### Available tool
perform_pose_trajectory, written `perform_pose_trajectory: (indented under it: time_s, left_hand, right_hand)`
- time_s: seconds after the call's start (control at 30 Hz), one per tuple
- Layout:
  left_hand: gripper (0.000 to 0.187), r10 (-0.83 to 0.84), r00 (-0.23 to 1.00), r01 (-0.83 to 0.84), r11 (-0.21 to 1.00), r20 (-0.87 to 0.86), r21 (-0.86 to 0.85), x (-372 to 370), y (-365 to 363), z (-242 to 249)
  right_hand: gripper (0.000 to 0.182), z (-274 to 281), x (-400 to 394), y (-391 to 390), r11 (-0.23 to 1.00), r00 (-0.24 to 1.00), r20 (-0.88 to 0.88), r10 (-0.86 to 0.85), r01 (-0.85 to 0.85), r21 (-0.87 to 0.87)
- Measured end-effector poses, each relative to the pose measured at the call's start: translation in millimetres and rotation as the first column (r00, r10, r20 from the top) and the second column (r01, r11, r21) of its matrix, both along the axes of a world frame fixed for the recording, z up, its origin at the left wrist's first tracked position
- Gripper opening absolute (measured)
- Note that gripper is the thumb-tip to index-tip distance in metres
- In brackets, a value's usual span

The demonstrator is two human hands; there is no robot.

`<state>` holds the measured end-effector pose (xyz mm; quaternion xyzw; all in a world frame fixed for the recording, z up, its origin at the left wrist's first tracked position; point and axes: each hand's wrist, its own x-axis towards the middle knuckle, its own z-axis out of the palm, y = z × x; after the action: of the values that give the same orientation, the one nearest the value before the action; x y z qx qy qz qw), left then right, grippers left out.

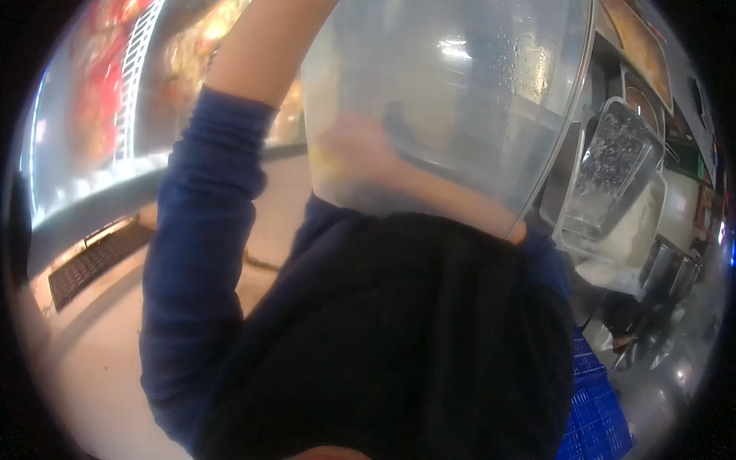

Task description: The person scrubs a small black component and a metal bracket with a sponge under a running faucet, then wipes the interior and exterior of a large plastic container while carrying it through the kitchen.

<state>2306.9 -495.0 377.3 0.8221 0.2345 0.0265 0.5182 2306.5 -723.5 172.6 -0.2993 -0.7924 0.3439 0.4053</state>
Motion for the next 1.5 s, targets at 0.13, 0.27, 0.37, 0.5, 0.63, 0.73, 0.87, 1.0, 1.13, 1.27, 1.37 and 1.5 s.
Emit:
perform_pose_trajectory:
  time_s: [0.13, 0.27, 0.37, 0.5, 0.63, 0.73, 0.87, 1.0, 1.13, 1.27, 1.37, 1.5]
  left_hand:
    - [0.095, 0.053, 0.999, -0.053, 0.993, 0.002, 0.108, -26.7, -30.4, -3.5]
    - [0.080, 0.201, 0.979, -0.203, 0.965, 0.026, 0.167, -53.1, -52.1, -12.4]
    - [0.054, 0.090, 0.995, -0.094, 0.989, 0.039, 0.115, -59.7, -60.5, 0.6]
    - [0.046, 0.205, 0.978, -0.206, 0.978, 0.045, 0.016, -69.9, -90.7, 16.4]
    - [0.046, 0.282, 0.959, -0.281, 0.958, 0.011, -0.055, -97.5, -113.2, 25.8]
    - [0.046, 0.301, 0.953, -0.302, 0.952, -0.028, -0.041, -122.1, -140.9, 31.6]
    - [0.048, 0.310, 0.950, -0.309, 0.950, -0.031, 0.036, -157.1, -185.6, 28.6]
    - [0.054, 0.103, 0.994, -0.098, 0.987, -0.031, 0.126, -164.8, -230.2, 29.3]
    - [0.091, 0.190, 0.969, -0.156, 0.967, -0.158, 0.202, -195.2, -251.3, 4.1]
    - [0.069, 0.336, 0.920, -0.339, 0.941, -0.202, 0.020, -273.4, -311.7, 13.6]
    - [0.080, 0.393, 0.919, -0.378, 0.904, -0.038, 0.198, -332.6, -333.6, 5.1]
    - [0.083, 0.604, 0.796, -0.600, 0.797, -0.054, 0.068, -398.4, -375.2, 7.9]
  right_hand:
    - [0.017, -5.1, -10.7, -15.3, 0.967, 0.996, 0.043, -0.073, 0.060, 0.247]
    - [0.016, -28.4, -18.1, -91.4, 0.929, 0.941, 0.006, 0.339, -0.336, 0.155]
    - [0.021, 0.9, -16.5, -95.4, 0.962, 0.928, 0.253, 0.274, -0.268, -0.058]
    - [0.016, -24.2, -36.2, -88.8, 0.957, 0.983, -0.110, 0.148, -0.170, -0.235]
    - [0.020, 11.6, -49.6, -73.8, 0.758, 0.825, -0.545, -0.150, -0.258, -0.599]
    - [0.029, -3.1, -81.8, -98.1, 0.601, 0.738, -0.627, -0.251, -0.389, -0.699]
    - [0.032, -26.4, -69.5, -154.1, 0.719, 0.716, -0.089, 0.692, -0.674, 0.170]
    - [0.024, 10.7, -101.8, -199.0, 0.403, 0.717, -0.502, 0.483, -0.691, -0.600]
    - [0.030, 99.6, -150.2, -194.0, 0.016, 0.772, -0.634, -0.046, -0.634, -0.774]
    - [0.030, 45.8, -171.6, -264.8, 0.076, 0.830, -0.416, 0.370, -0.474, -0.877]
    - [0.031, 46.2, -178.5, -296.9, 0.153, 0.511, -0.197, 0.837, -0.565, -0.811]
    - [0.032, 95.0, -242.3, -260.4, 0.178, 0.766, -0.319, 0.559, -0.487, -0.855]
